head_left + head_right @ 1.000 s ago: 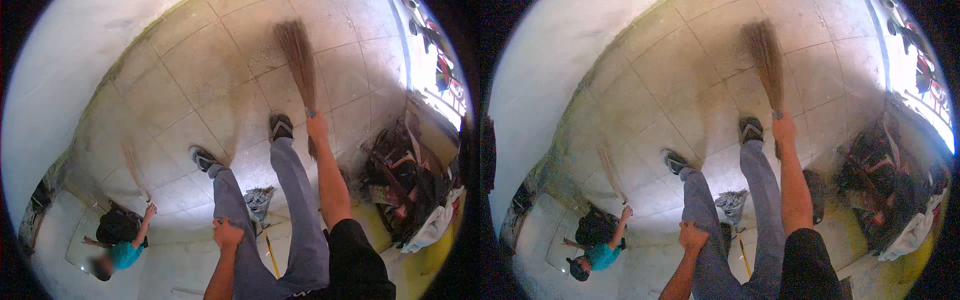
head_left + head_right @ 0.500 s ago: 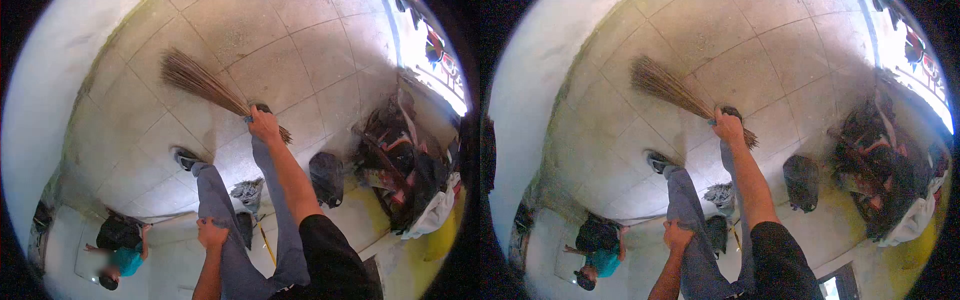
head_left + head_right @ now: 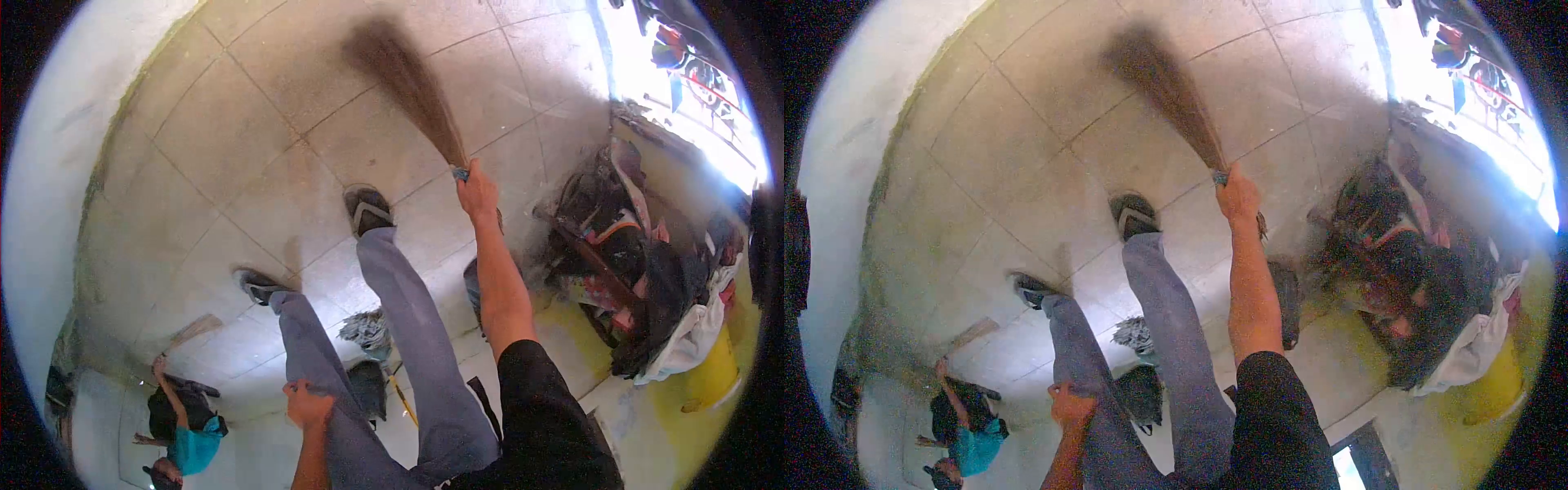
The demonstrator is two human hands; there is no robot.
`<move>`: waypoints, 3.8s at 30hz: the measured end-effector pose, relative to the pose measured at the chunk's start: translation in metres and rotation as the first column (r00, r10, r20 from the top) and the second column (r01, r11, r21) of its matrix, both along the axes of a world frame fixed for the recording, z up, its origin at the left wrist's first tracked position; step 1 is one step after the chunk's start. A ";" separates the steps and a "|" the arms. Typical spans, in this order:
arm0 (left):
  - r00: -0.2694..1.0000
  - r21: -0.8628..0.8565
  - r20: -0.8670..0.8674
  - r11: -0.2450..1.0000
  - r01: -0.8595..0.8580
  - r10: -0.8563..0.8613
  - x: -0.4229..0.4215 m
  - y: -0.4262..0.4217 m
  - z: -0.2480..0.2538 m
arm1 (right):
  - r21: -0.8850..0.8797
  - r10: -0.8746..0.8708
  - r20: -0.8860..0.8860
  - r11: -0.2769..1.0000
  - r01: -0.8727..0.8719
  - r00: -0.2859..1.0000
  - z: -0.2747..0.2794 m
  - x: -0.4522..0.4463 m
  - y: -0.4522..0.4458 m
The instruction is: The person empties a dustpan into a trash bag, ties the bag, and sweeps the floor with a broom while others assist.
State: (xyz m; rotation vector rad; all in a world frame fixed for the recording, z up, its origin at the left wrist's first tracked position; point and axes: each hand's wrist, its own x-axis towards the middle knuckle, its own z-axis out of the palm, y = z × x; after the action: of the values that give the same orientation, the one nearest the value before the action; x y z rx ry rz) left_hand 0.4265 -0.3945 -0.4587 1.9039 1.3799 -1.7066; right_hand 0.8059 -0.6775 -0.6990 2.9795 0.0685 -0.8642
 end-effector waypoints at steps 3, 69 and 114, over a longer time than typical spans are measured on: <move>0.996 0.001 -0.056 0.998 0.067 -0.067 -0.007 -0.005 -0.002 | 0.017 -0.191 0.060 0.982 0.190 0.980 0.007 0.011 -0.003; -0.172 -0.640 0.324 0.081 -0.764 0.930 0.177 -0.168 -0.061 | 0.552 0.402 -0.238 0.805 -0.217 0.884 0.052 -0.062 0.121; 0.279 -0.304 0.287 0.364 -0.880 0.916 0.257 -0.456 0.003 | 0.111 -0.176 0.006 0.978 0.174 0.984 -0.008 0.340 -0.431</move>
State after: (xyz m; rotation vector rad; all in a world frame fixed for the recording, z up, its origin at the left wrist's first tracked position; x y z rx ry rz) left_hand 0.6834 -0.8505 -0.4553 0.8802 1.6409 -0.6709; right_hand 1.1462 -1.1087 -0.7068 3.1331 -0.1537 -0.8807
